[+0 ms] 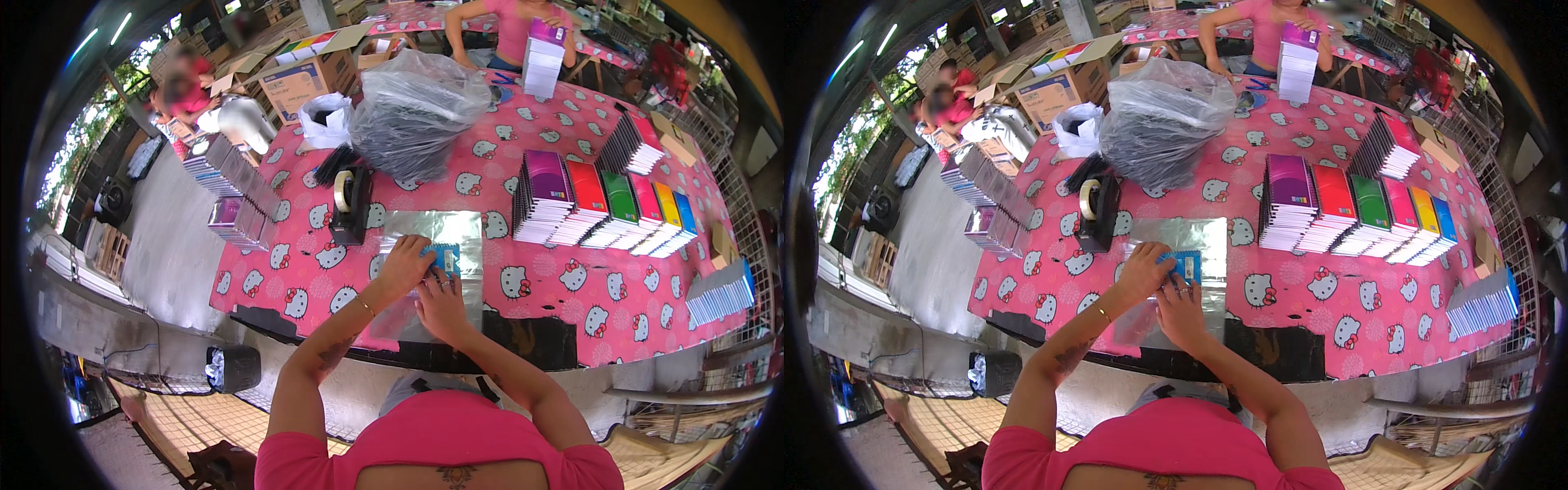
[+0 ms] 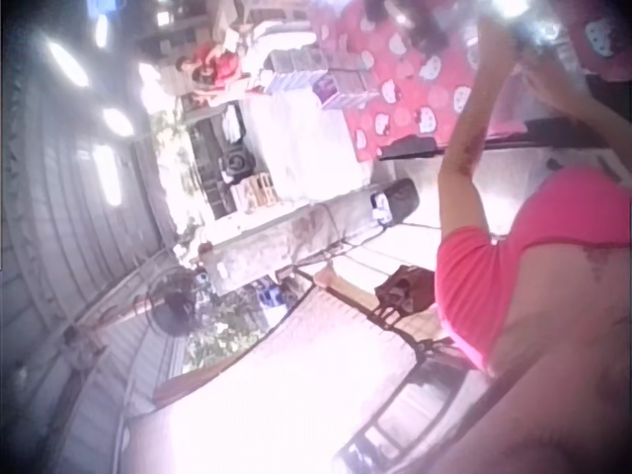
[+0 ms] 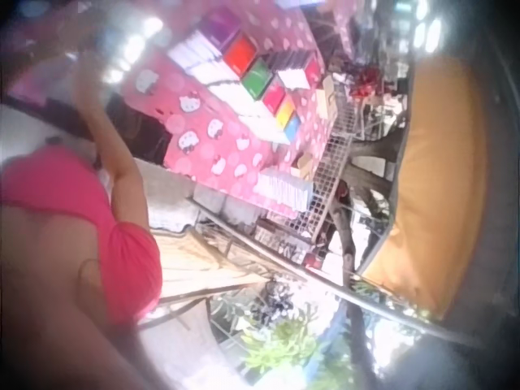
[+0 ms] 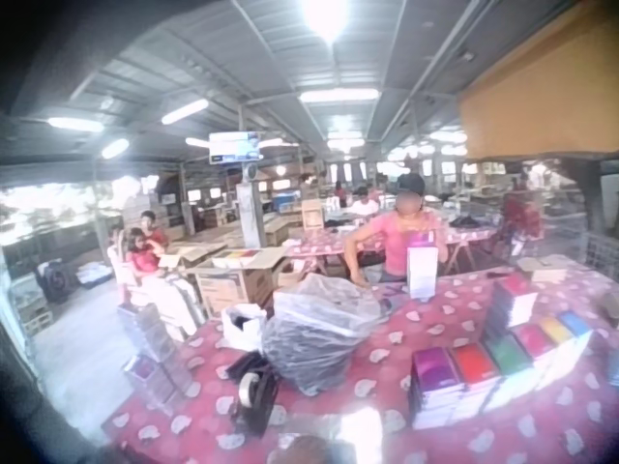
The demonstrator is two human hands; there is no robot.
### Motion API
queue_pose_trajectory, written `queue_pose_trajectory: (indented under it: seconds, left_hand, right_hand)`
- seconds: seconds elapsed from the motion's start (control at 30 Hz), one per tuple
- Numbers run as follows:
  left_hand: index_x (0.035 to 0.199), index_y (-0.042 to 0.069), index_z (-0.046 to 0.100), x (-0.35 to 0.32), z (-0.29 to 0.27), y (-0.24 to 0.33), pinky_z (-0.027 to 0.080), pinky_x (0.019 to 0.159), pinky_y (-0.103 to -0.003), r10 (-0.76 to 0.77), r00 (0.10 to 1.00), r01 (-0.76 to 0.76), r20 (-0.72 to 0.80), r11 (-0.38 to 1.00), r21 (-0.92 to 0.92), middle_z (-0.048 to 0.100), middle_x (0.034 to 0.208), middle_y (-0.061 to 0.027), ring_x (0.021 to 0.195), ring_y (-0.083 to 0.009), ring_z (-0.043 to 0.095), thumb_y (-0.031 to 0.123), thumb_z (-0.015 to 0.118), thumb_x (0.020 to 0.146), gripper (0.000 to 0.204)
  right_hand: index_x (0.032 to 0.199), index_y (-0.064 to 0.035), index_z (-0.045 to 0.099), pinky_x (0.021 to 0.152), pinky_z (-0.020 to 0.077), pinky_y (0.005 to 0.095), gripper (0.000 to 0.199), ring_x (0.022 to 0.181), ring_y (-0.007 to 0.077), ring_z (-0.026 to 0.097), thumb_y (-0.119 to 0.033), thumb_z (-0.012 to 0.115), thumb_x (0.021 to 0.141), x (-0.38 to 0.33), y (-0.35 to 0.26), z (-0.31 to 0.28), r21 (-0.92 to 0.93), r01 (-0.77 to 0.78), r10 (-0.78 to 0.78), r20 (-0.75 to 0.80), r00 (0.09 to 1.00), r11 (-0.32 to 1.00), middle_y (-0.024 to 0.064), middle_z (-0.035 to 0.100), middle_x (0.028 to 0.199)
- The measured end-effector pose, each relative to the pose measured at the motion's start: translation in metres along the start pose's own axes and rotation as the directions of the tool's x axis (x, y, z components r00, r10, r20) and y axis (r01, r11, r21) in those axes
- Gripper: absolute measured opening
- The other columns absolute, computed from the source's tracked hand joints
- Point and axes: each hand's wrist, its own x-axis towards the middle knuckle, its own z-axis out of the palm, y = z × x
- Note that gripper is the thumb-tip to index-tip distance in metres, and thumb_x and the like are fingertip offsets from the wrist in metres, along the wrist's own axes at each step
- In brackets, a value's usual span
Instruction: The person repeatedly picks up spiral-bound notebooks from a stack, places them into clear plastic sleeves, and seals the sleeves using a tape dispenser. The packaged notebooks are then stacked on the table.
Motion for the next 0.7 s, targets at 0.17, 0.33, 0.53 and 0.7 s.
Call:
queue_pose_trajectory:
  seconds: [0.17,0.33,0.53,0.7]
  left_hand:
    - [0.097,0.005,0.063,-0.015,0.019,0.024,0.055,0.079,-0.043,-0.234,0.972,0.223,-0.029,0.952,-0.211,0.067,0.098,-0.0129,0.092,-0.0331,0.066,0.008,0.067,0.074,0.024]
    - [0.102,0.003,0.064,-0.019,0.024,0.032,0.057,0.075,-0.042,-0.335,0.942,0.315,-0.010,0.895,-0.317,0.069,0.099,-0.0143,0.090,-0.0326,0.069,0.007,0.066,0.077,0.026]
    - [0.113,-0.006,0.061,-0.026,0.019,0.033,0.052,0.094,-0.044,-0.313,0.949,0.310,0.035,0.911,-0.272,0.064,0.118,-0.0241,0.113,-0.0384,0.062,0.004,0.063,0.077,0.037]
    - [0.117,-0.012,0.058,-0.030,0.038,0.044,0.046,0.105,-0.044,-0.299,0.953,0.292,-0.054,0.951,-0.104,0.062,0.122,-0.0271,0.118,-0.0407,0.059,0.005,0.059,0.084,0.037]
  right_hand:
    - [0.128,-0.0075,0.059,0.112,0.0266,0.0629,0.052,0.137,0.0340,0.042,-0.027,0.071,0.081,-0.005,0.013,0.018,-0.045,0.061,-0.063,-0.045,0.997,0.997,0.0129,0.051,0.138]
    - [0.132,-0.0026,0.053,0.113,0.0250,0.0627,0.053,0.135,0.0383,0.044,-0.019,0.067,0.083,-0.003,0.020,0.020,0.098,0.001,-0.003,0.020,1.000,0.995,0.0172,0.051,0.134]
    - [0.139,0.0016,0.043,0.115,0.0234,0.0563,0.066,0.139,0.0401,0.034,-0.007,0.066,0.077,0.014,0.058,0.014,0.726,-0.176,0.204,0.051,0.978,0.665,0.0212,0.031,0.147]
    - [0.135,-0.0018,0.050,0.114,0.0295,0.0475,0.059,0.136,0.0296,0.040,-0.013,0.066,0.079,0.027,0.051,-0.041,-0.027,0.167,-0.165,0.066,0.984,0.986,0.0138,0.045,0.138]
